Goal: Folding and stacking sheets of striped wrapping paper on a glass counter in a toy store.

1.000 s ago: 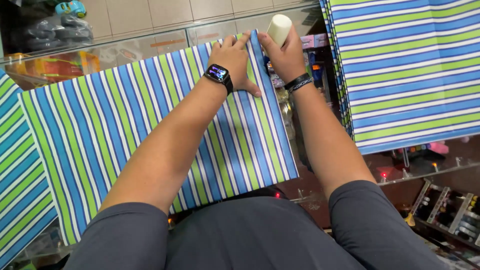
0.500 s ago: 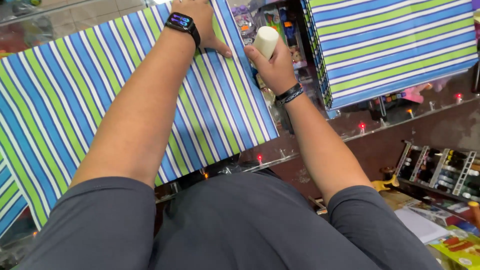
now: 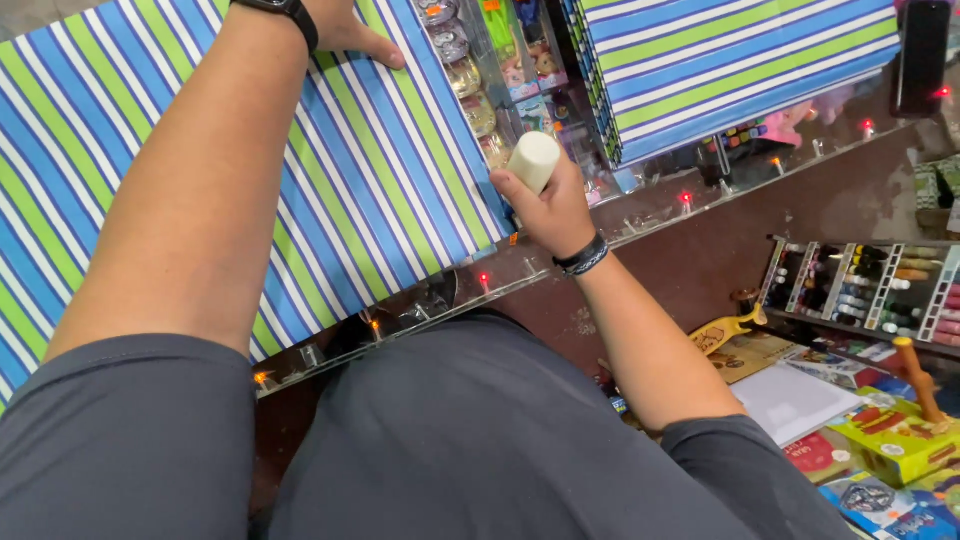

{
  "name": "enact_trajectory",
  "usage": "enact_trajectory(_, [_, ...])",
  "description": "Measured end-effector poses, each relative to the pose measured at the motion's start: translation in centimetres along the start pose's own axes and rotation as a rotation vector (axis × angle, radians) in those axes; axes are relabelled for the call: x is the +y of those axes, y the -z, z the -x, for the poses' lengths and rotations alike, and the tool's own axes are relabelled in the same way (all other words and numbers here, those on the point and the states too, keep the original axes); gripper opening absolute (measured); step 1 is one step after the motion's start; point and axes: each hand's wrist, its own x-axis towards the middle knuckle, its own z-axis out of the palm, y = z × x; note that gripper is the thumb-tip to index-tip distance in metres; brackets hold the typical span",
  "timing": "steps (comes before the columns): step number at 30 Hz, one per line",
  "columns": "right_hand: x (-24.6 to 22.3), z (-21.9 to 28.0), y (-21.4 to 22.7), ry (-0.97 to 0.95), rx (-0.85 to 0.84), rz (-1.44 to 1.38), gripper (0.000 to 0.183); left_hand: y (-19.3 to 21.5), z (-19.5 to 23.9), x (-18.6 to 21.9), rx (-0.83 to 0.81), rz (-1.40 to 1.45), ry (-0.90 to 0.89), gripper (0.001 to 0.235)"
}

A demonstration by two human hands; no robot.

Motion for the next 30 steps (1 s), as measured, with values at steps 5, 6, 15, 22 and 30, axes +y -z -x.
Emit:
enact_trajectory(5, [0.9,1.9,0.6,-0.016,0.127,0.029,0.026,-0.3,3.4,-0.3,0.239,-0.004,-0.135,0.072])
enact_trajectory(6, [-0.3,1.3,1.2,-0.009,0.127,0.029,0.026,0.0,3.8,-0.8,0.246,-0.006,-0.134,0.072])
enact_trajectory(15, [-5.1,-4.4,4.5,-0.183,0.046,0.632,0.059,-0.8,11.4,-8.3,0.629,0.012,-0.228,0.069])
enact_trajectory(22, [-7.4,2.3,-0.4,0.195,-0.018,0.626,0.029,-2.0,19.0,-8.3,0.352,-0.086,0.151,0.105])
enact_trajectory(30, [-10.0,14.1,-8.5,-0.307,-0.747,0.281,0.04,-4.6,22.3,-6.7,0.448,-0.026,0.368,0.097])
